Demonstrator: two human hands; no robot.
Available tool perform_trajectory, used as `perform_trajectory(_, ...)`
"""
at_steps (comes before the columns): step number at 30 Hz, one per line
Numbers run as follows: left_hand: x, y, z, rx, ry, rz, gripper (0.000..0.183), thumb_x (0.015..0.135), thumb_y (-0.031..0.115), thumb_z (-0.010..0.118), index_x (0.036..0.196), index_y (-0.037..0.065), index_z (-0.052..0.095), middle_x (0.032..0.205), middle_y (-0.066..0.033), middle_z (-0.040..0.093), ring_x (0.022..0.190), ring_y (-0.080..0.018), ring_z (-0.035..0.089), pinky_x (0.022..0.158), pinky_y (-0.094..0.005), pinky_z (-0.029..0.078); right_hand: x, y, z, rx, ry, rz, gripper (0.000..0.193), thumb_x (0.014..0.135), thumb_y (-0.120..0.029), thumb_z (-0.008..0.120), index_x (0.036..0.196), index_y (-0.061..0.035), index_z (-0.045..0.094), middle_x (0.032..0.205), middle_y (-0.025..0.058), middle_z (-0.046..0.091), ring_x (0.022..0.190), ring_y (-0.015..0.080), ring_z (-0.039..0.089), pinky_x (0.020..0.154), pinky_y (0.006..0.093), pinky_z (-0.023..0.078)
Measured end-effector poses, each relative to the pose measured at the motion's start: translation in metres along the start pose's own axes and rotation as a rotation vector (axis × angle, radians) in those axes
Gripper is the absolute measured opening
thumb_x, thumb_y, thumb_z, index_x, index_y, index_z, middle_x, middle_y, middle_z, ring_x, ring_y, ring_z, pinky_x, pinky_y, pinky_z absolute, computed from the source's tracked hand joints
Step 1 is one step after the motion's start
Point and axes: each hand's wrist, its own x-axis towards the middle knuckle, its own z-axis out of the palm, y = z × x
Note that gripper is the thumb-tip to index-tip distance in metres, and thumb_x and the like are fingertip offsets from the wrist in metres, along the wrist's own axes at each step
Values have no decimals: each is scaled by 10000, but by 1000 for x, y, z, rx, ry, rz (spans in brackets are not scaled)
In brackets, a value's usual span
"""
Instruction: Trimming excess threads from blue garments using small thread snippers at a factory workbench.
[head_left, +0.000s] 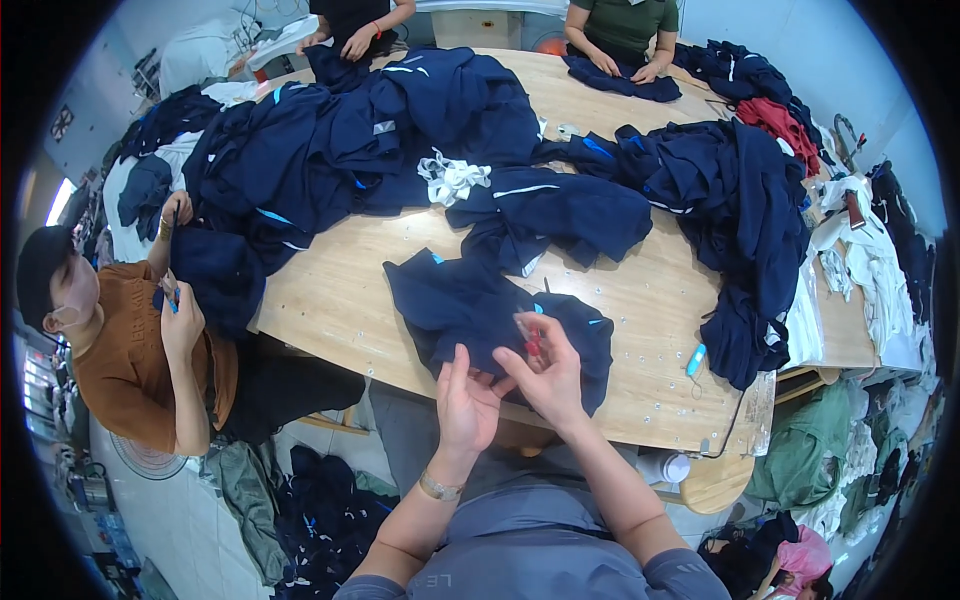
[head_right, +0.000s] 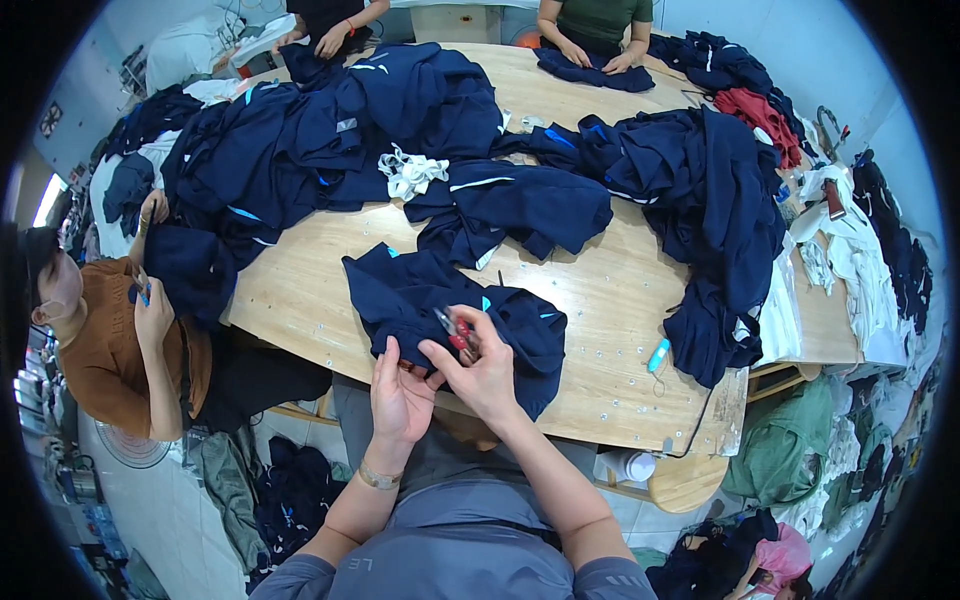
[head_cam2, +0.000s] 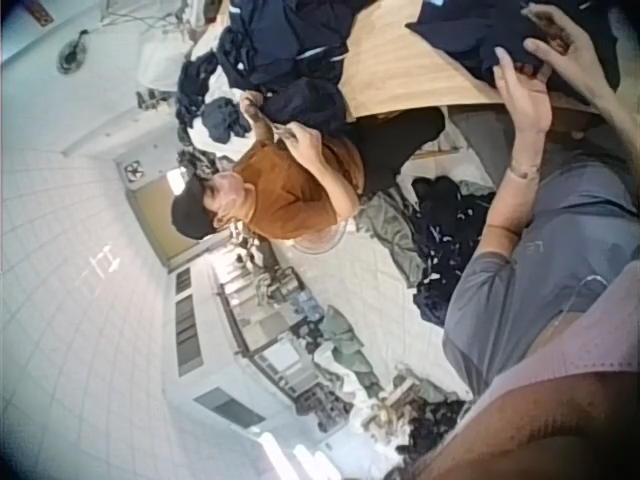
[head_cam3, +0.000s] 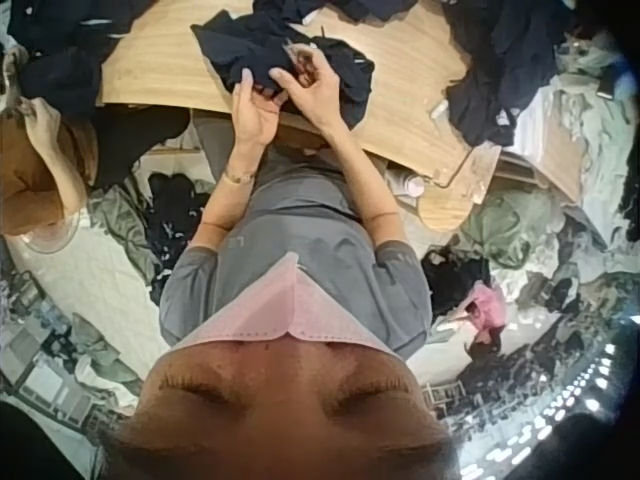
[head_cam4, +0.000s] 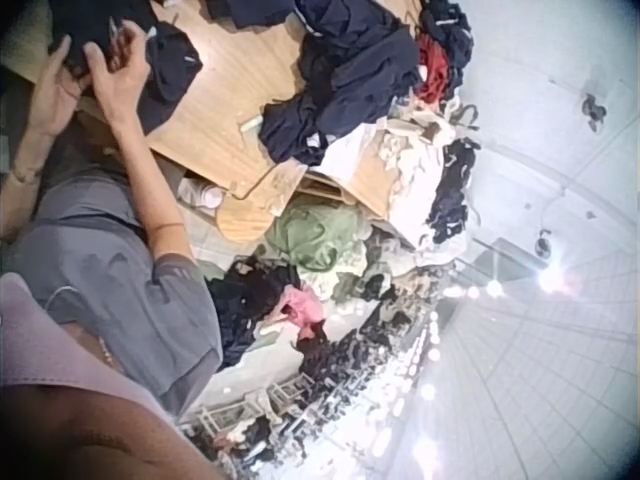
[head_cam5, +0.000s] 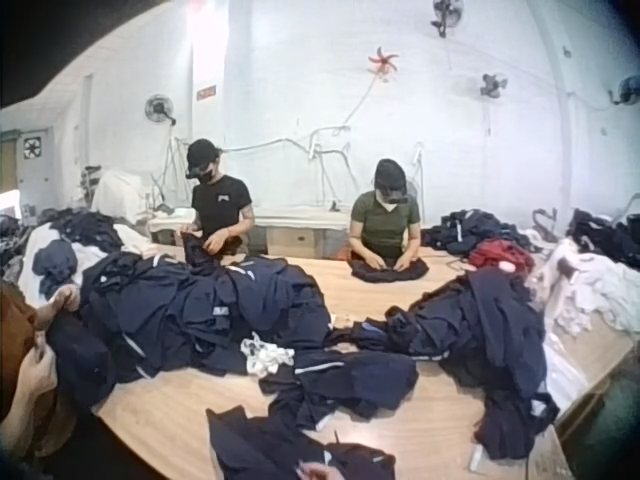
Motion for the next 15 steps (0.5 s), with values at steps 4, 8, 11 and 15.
perform_trajectory(4,2,8,-12,75,-42,-35,311,963,324,412,1131,80,506,1065,-54,589,935,-160,590,679,-372,572,19,16,-7,279,111,159,125,870,-131,616,839,-9,613,699,-58,527,646,22,451,582,172,366)
perform_trajectory(8,28,33,-28,397,163,232,434,944,440,409,945,10,468,869,-92,484,830,-200,578,703,-346,542,24,35,-34,210,280,78,104,882,-115,600,839,-22,581,687,-63,508,622,-3,411,553,152,325)
perform_trajectory(11,42,54,-75,1061,252,303,582,955,488,308,915,-63,494,887,-149,490,776,-233,578,721,-343,531,5,48,-48,-126,249,-36,174,851,-125,647,765,-40,521,633,-66,436,547,14,345,462,208,274)
perform_trajectory(15,28,63,-97,1230,223,129,615,957,477,310,1147,-79,492,1091,-184,546,1024,-243,547,804,-333,516,-34,71,-65,-441,263,20,349,771,-219,739,690,-55,442,574,-7,423,460,84,349,423,252,289)
